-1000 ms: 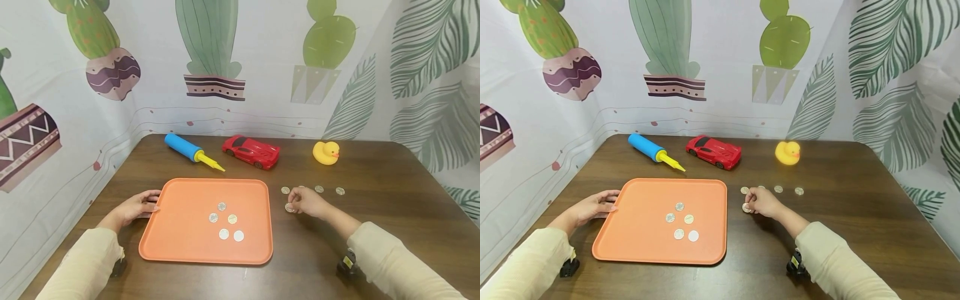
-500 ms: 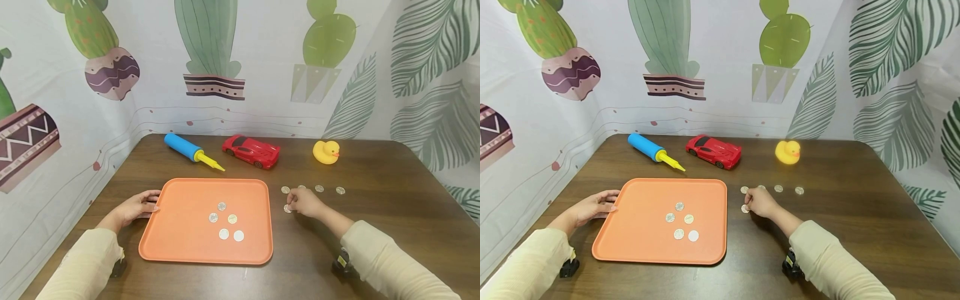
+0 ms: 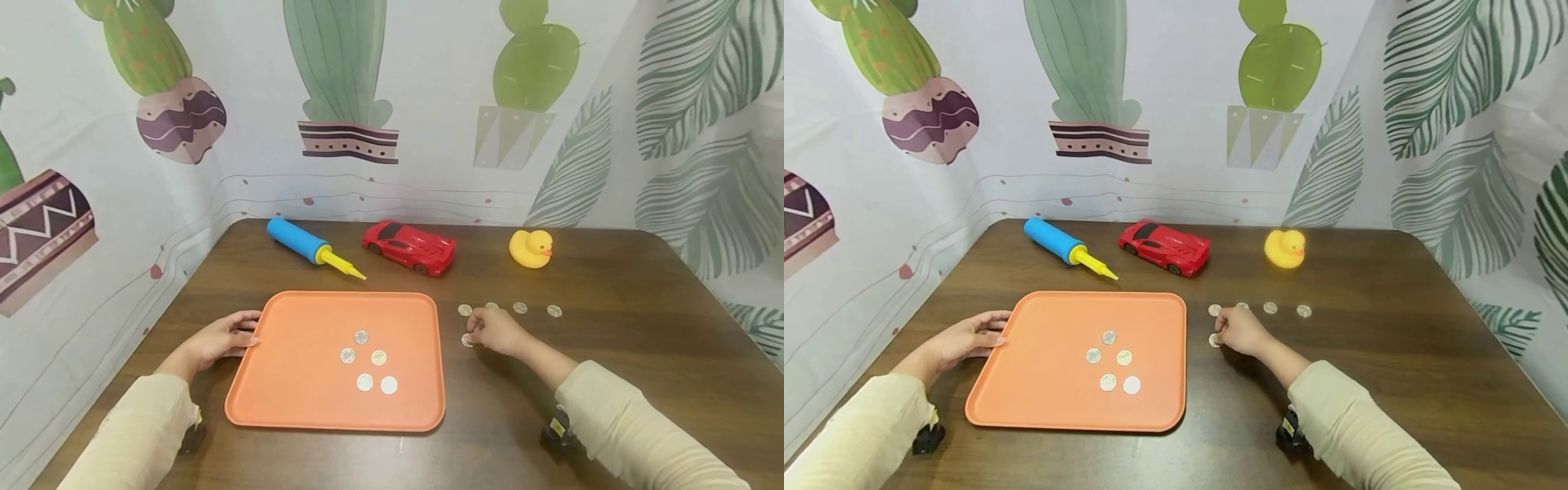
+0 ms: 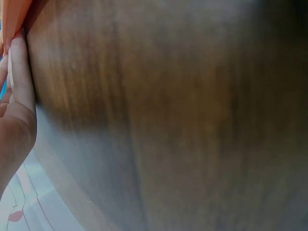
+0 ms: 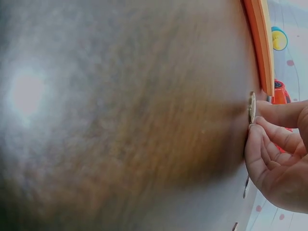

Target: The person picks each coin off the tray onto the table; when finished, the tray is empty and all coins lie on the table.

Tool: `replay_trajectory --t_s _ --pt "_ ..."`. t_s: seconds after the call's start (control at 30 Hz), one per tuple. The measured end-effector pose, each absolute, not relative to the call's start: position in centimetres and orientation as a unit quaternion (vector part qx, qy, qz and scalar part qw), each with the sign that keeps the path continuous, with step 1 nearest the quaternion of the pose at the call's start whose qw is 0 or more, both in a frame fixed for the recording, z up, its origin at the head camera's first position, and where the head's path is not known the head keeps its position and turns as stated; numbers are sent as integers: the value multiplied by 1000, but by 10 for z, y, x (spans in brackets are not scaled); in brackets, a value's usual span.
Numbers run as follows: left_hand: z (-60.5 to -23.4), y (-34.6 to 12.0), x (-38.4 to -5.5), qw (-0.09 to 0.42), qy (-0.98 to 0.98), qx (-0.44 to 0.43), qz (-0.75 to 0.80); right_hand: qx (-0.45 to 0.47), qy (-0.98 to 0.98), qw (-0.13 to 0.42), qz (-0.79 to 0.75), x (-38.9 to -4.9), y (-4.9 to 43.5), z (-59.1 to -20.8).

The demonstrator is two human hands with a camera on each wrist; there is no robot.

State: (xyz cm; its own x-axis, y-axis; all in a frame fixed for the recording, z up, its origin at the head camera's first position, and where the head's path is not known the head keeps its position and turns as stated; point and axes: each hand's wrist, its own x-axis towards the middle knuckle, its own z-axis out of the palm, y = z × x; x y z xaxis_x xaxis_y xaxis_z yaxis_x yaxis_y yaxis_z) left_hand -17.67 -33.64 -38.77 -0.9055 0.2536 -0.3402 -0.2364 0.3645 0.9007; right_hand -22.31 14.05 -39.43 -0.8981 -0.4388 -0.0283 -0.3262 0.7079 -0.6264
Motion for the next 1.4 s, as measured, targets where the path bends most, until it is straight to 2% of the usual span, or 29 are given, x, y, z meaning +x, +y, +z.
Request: replay_trajectory --t_s 0.63,0.93,1.4 --pt "-389 -339 -175 215 790 4 574 -202 894 109 -385 -220 110 -365" --pt "-389 -339 -175 212 793 4 571 -239 865 116 -426 -223 82 -364" --pt "-389 -338 -178 216 797 1 564 -318 869 100 -366 -225 33 -367"
